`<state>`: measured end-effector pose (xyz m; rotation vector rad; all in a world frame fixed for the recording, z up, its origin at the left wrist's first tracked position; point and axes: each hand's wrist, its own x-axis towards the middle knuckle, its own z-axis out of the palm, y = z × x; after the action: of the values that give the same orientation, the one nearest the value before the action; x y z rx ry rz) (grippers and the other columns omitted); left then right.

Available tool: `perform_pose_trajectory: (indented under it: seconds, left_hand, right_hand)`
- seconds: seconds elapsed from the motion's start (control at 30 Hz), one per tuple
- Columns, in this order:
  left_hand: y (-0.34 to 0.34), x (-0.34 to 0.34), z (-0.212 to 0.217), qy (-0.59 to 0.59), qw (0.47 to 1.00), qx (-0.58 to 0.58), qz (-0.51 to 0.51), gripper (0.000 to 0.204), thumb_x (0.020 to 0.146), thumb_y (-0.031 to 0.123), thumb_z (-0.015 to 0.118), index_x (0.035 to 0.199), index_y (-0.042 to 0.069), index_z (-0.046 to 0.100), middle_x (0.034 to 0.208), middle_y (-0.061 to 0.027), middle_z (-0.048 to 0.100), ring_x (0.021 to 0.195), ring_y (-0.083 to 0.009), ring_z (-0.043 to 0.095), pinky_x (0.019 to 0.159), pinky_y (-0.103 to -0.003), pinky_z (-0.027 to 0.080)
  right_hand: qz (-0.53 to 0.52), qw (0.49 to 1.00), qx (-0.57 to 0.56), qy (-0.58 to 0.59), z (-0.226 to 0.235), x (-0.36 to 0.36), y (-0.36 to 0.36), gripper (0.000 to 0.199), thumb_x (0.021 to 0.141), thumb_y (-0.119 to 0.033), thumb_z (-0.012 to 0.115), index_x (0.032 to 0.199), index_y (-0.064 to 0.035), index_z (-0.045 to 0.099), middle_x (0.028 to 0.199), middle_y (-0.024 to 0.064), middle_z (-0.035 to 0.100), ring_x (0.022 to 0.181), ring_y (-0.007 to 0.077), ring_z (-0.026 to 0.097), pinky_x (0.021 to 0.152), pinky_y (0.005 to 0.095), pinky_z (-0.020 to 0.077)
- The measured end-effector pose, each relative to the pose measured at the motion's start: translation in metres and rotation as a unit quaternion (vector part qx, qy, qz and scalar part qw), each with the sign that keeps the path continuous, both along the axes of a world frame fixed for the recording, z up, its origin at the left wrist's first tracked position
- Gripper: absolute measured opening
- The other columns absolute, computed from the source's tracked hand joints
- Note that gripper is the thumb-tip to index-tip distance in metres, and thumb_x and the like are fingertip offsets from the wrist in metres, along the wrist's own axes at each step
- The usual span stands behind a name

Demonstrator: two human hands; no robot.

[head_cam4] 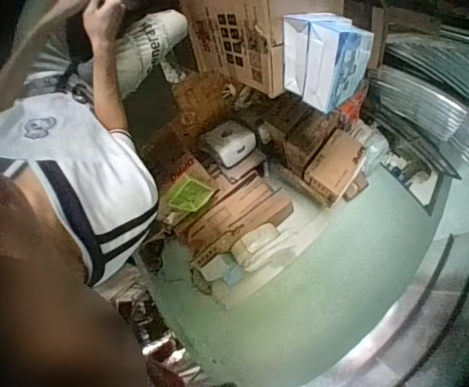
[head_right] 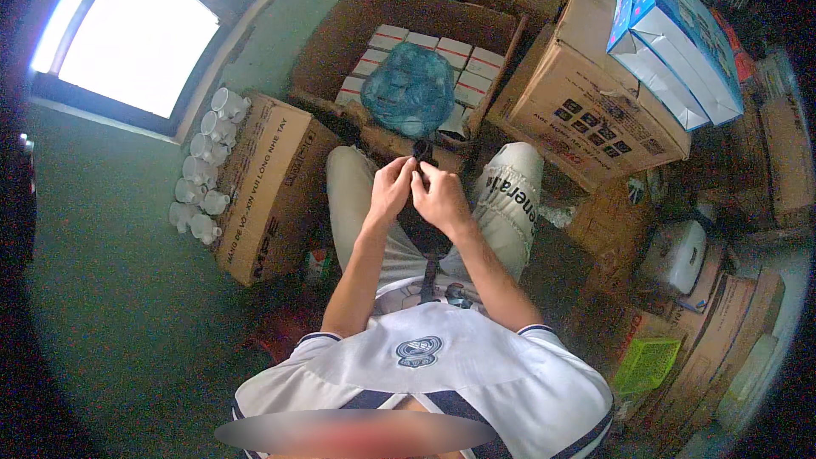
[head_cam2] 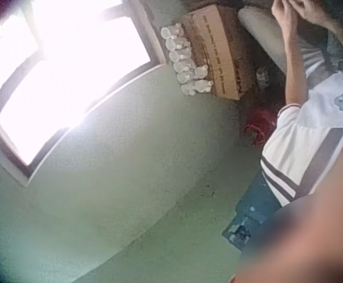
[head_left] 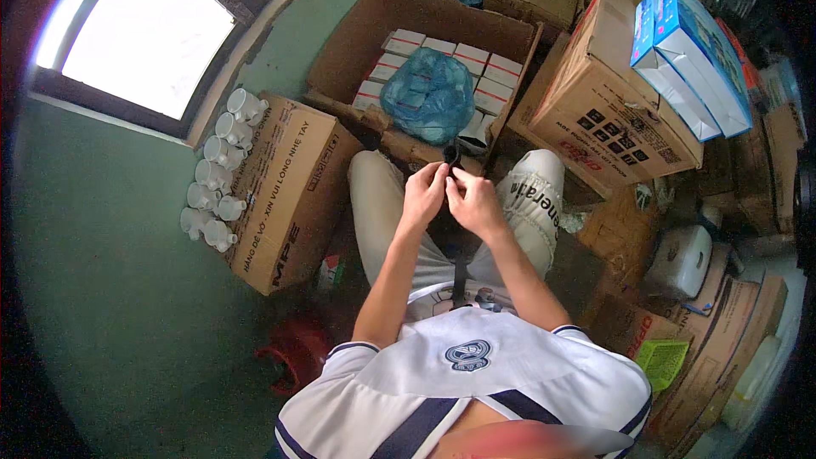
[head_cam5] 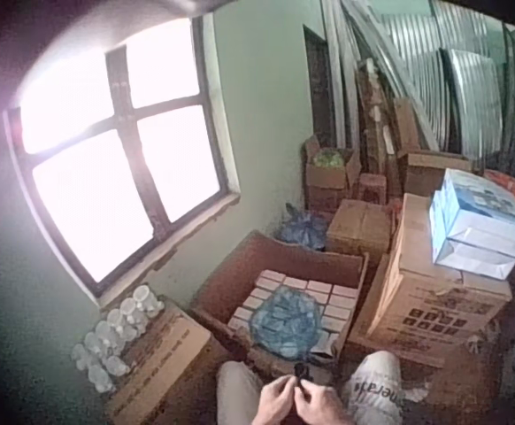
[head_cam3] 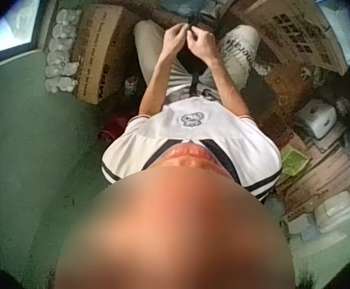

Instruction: Fitting white plastic cups into black fabric pockets as part of component assembly.

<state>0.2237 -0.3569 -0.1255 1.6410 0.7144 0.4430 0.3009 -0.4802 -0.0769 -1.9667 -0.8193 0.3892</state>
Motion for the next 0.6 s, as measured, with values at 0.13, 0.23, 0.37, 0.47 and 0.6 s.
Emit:
perform_pose_trajectory:
  seconds: [0.13,0.23,0.37,0.47,0.6]
  left_hand:
    - [-0.003,-0.007,0.035,0.0,0.992,-0.12,-0.042,0.041,0.105,0.027,0.069,0.125,-0.008,0.069,0.107,-0.0071,0.075,0.098,-0.0101,0.066,0.085,-0.028,0.054]
    - [0.016,-0.019,0.035,0.007,0.984,-0.151,-0.094,0.043,0.102,0.022,0.073,0.131,-0.01,0.067,0.119,-0.0101,0.074,0.109,-0.0141,0.067,0.096,-0.029,0.053]
    - [0.033,-0.03,0.043,-0.01,0.979,-0.153,-0.133,0.035,0.103,0.016,0.068,0.127,-0.008,0.068,0.113,-0.0078,0.074,0.102,-0.0124,0.067,0.092,-0.028,0.053]
    - [0.047,-0.027,0.069,-0.069,0.948,-0.234,-0.205,0.028,0.104,0.017,0.058,0.113,-0.006,0.07,0.099,-0.0013,0.071,0.091,-0.0078,0.061,0.082,-0.024,0.049]
    - [0.058,-0.014,0.13,-0.115,0.903,-0.29,-0.296,0.024,0.106,0.021,0.06,0.109,0.0,0.07,0.097,-0.0015,0.071,0.096,-0.0079,0.062,0.088,-0.026,0.049]
  right_hand:
    - [0.069,0.994,-0.06,0.053,0.018,0.002,-0.007,0.044,0.102,-0.022,0.057,0.126,0.0138,0.065,0.095,0.0327,0.071,0.09,0.0486,0.072,0.075,0.0495,0.0559]
    - [0.095,0.991,0.011,0.096,0.025,0.012,-0.023,0.037,0.103,-0.017,0.054,0.122,0.0111,0.067,0.109,0.0281,0.075,0.09,0.0348,0.075,0.079,0.0424,0.0584]
    - [0.053,0.966,0.149,0.205,0.027,0.045,-0.033,0.029,0.105,-0.015,0.058,0.128,0.0003,0.069,0.098,0.0065,0.077,0.085,0.0123,0.071,0.078,0.0286,0.057]
    - [0.129,0.921,0.235,0.283,0.023,0.071,-0.031,0.05,0.106,-0.034,0.065,0.141,0.0008,0.058,0.125,0.0106,0.069,0.111,0.0136,0.065,0.094,0.0306,0.0534]
    - [0.26,0.807,0.268,0.459,0.015,0.068,-0.024,0.037,0.1,-0.021,0.074,0.132,-0.0048,0.065,0.112,0.0036,0.073,0.097,0.009,0.066,0.081,0.0242,0.0536]
